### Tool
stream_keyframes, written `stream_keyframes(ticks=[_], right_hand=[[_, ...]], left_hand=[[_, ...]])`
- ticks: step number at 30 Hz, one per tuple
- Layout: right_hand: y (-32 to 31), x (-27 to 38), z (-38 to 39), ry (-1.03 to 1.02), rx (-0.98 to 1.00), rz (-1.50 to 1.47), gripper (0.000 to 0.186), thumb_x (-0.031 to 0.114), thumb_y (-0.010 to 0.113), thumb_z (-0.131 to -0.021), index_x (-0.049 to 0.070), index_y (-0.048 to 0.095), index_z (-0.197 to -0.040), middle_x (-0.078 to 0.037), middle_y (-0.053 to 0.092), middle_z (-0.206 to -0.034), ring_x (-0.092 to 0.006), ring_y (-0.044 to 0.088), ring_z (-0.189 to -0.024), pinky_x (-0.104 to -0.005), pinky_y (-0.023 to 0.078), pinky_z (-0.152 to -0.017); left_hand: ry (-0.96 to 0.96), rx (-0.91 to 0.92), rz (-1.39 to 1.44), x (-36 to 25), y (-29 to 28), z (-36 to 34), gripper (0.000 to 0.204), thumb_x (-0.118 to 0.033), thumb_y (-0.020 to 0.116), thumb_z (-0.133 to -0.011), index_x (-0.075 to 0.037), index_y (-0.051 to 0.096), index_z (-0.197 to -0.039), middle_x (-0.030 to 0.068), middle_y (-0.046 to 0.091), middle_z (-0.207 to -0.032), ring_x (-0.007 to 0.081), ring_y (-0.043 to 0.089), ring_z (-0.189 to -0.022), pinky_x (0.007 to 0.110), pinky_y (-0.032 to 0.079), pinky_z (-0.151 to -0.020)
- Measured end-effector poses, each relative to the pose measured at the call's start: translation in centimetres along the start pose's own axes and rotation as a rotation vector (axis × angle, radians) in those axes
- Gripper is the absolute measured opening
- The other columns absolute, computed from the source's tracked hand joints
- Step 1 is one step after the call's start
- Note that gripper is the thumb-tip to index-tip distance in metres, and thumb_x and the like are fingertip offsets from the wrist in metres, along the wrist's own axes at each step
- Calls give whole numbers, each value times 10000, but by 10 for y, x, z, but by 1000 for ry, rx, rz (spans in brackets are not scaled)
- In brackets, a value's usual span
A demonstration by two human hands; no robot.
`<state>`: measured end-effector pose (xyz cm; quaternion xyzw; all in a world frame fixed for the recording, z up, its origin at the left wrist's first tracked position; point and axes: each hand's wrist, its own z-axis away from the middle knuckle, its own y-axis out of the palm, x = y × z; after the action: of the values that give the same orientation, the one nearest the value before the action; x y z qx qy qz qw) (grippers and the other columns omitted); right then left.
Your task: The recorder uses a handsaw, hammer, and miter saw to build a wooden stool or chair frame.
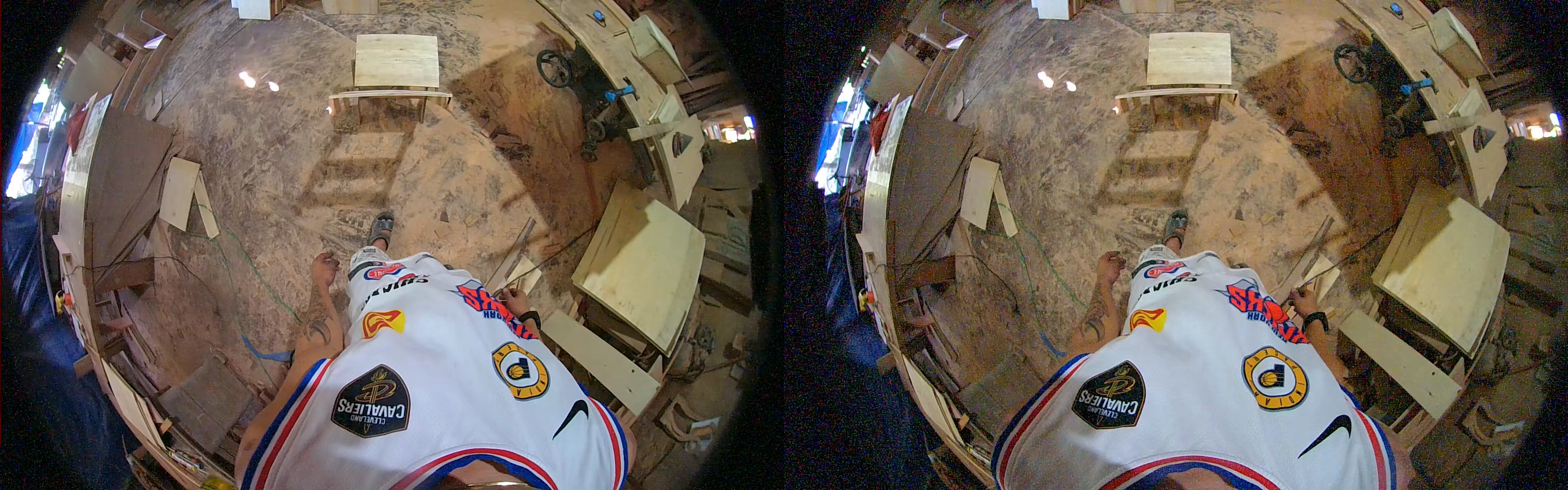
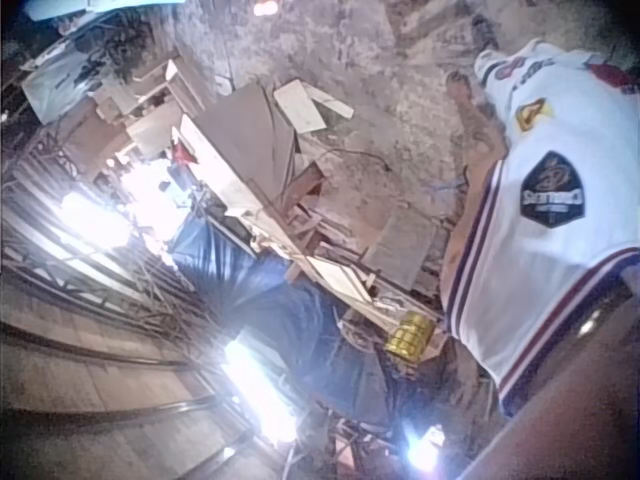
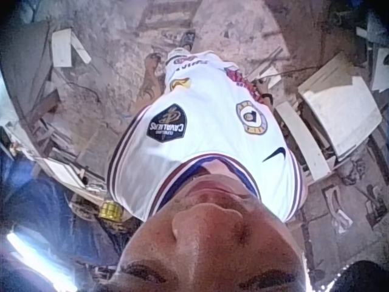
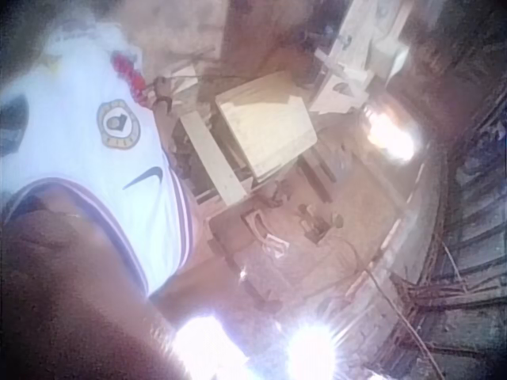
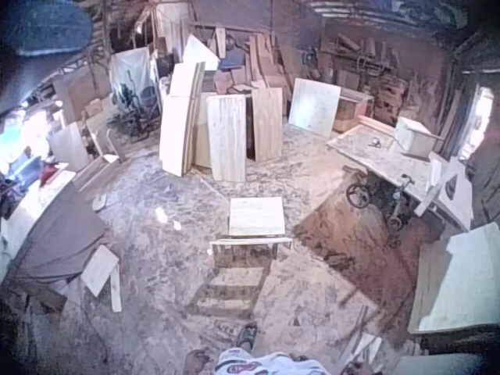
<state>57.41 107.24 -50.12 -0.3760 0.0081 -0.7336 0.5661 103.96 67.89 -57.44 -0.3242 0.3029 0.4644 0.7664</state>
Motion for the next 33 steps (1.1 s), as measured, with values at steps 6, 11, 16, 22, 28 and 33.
stream_keyframes(ticks=[6, 11, 16, 22, 28, 33], right_hand=[[1, 10, 3, 4, 20, 10, 397, 300, 574, -956, -87, 615, -1038, -182, 693, -914, -238, 687, -814, -337, 575, -714], [2, 12, 4, -8, 18, -20, 407, 304, 568, -959, -94, 619, -1027, -179, 693, -914, -237, 687, -813, -335, 576, -718], [3, 9, 6, -3, -2, 30, 419, 320, 565, -961, -86, 634, -1038, -160, 698, -921, -222, 686, -837, -328, 569, -738], [7, 12, 10, -30, -53, 195, 395, 330, 581, -946, -45, 669, -1032, -131, 711, -920, -196, 679, -820, -317, 532, -752], [11, 29, 19, -15, -44, 203, 376, 317, 581, -943, -39, 678, -1016, -121, 710, -894, -177, 661, -800, -317, 526, -738], [8, -2, -1, -10, -46, 225, 374, 309, 576, -949, -46, 671, -1019, -124, 708, -892, -176, 658, -786, -318, 528, -712]], left_hand=[[6, -18, -17, -5, -3, 8, 367, -8, 584, -798, 50, 590, -1160, 163, 682, -865, 229, 671, -697, 327, 553, -620], [7, -22, 11, 2, 0, 2, 360, -11, 589, -802, 45, 598, -1158, 149, 682, -849, 218, 668, -692, 318, 543, -616], [23, -2, 44, 22, -1, -10, 348, -42, 612, -804, 40, 616, -1142, 143, 688, -858, 197, 665, -694, 307, 539, -622], [44, -19, 61, 46, -2, -18, 354, -61, 616, -797, 40, 625, -1136, 148, 694, -910, 202, 677, -727, 304, 545, -638], [-13, -23, 55, 24, 1, -5, 355, -50, 594, -816, 53, 610, -1155, 157, 694, -914, 212, 681, -740, 311, 550, -650], [39, -6, -103, -5, 6, 12, 295, -14, 551, -860, 56, 591, -1143, 163, 676, -926, 231, 686, -744, 334, 574, -644]])
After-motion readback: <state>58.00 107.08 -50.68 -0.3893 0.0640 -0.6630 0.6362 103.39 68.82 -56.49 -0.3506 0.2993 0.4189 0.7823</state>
